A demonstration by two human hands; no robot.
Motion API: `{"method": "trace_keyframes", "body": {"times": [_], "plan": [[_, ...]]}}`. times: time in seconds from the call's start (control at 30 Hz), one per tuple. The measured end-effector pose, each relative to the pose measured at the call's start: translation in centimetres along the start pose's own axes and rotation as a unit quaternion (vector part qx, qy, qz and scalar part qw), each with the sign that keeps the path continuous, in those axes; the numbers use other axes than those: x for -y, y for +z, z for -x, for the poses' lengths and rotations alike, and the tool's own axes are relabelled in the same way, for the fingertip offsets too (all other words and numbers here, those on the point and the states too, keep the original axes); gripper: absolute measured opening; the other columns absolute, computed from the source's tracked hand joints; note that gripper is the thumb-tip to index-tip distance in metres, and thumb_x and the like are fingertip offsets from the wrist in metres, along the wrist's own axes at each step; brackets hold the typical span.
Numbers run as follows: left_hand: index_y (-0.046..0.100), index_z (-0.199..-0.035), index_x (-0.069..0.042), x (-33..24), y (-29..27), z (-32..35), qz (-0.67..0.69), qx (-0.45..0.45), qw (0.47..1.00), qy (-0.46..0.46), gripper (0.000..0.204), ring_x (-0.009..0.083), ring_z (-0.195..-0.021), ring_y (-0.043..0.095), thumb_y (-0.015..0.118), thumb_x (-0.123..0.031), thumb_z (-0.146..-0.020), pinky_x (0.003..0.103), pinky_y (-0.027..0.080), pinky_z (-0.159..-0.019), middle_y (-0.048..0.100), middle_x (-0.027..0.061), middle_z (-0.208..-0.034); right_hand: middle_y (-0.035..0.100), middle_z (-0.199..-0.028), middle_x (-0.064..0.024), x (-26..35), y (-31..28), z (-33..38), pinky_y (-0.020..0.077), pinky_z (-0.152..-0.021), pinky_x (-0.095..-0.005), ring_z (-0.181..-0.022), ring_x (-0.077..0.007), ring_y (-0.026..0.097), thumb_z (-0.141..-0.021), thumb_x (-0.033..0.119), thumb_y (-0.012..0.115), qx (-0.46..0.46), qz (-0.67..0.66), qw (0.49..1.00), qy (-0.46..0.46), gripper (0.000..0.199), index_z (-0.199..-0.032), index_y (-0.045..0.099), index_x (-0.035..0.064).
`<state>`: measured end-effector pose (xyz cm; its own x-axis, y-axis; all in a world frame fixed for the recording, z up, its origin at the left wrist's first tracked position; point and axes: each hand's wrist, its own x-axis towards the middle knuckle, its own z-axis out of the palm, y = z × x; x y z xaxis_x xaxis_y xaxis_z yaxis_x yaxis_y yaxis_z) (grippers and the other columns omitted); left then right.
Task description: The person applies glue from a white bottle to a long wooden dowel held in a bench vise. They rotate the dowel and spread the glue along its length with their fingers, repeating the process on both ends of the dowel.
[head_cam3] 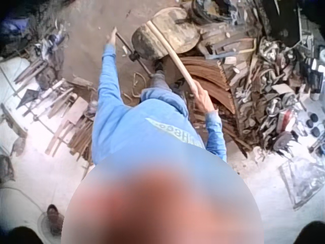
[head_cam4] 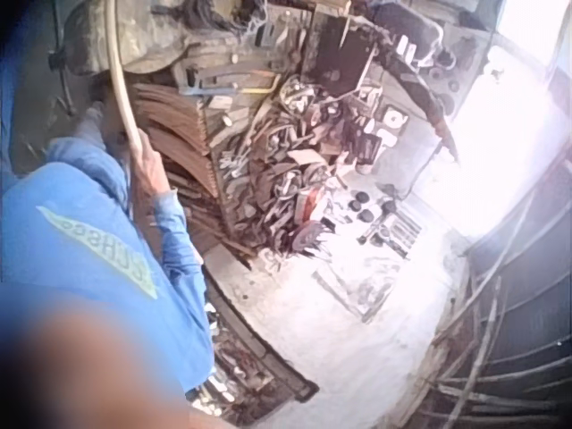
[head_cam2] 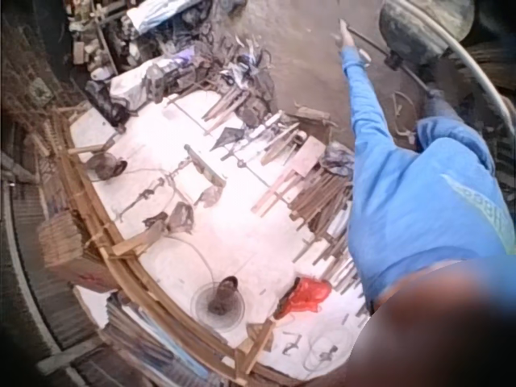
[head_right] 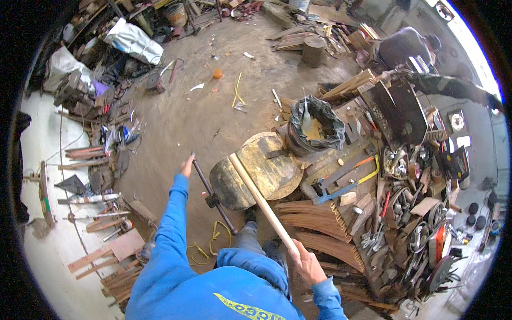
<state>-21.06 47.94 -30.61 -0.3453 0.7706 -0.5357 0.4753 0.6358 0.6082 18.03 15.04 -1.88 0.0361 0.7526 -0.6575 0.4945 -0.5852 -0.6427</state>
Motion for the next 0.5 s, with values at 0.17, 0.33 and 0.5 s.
{"method": "trace_keyframes", "body": {"times": [0.17,0.33,0.5], "plan": [[0.063,-0.117,-0.005,0.3,1.2,2.8,0.509,0.259,0.811,-0.127,0.073,0.0267,-0.095,0.067,0.046,-0.071,-0.091,0.035,0.054,-0.082,0.068,0.0190,-0.111,0.065,-0.090,-0.0315,0.2,-0.2,0.2,0.0512,-0.074,-0.0460,-0.087,-0.0462,0.067,-0.104,0.039,0.043,0.001,-0.010,1.000,-0.024,0.048,-0.136,0.045,0.0045],[0.063,-0.082,-0.012,-5.8,-2.5,7.8,0.602,0.244,0.758,0.053,0.053,0.0142,-0.047,0.045,0.044,-0.058,-0.099,0.025,0.037,-0.049,0.056,0.0017,-0.064,0.064,-0.082,-0.0297,-0.2,0.1,0.2,0.0500,-0.069,-0.0460,-0.078,-0.0444,0.067,-0.104,0.040,0.043,-0.017,0.004,0.999,-0.046,0.048,-0.136,0.045,0.0045],[0.053,-0.066,-0.010,-4.1,-1.7,21.3,0.393,0.133,0.869,0.268,0.037,0.0152,-0.049,0.041,0.048,-0.032,-0.095,0.030,0.032,-0.048,0.044,0.0026,-0.054,0.062,-0.076,-0.0281,-0.2,0.3,0.4,0.0482,-0.066,-0.0476,-0.075,-0.0449,0.066,-0.104,0.040,0.042,-0.007,0.009,1.000,-0.022,0.046,-0.134,0.047,0.0047]]}}
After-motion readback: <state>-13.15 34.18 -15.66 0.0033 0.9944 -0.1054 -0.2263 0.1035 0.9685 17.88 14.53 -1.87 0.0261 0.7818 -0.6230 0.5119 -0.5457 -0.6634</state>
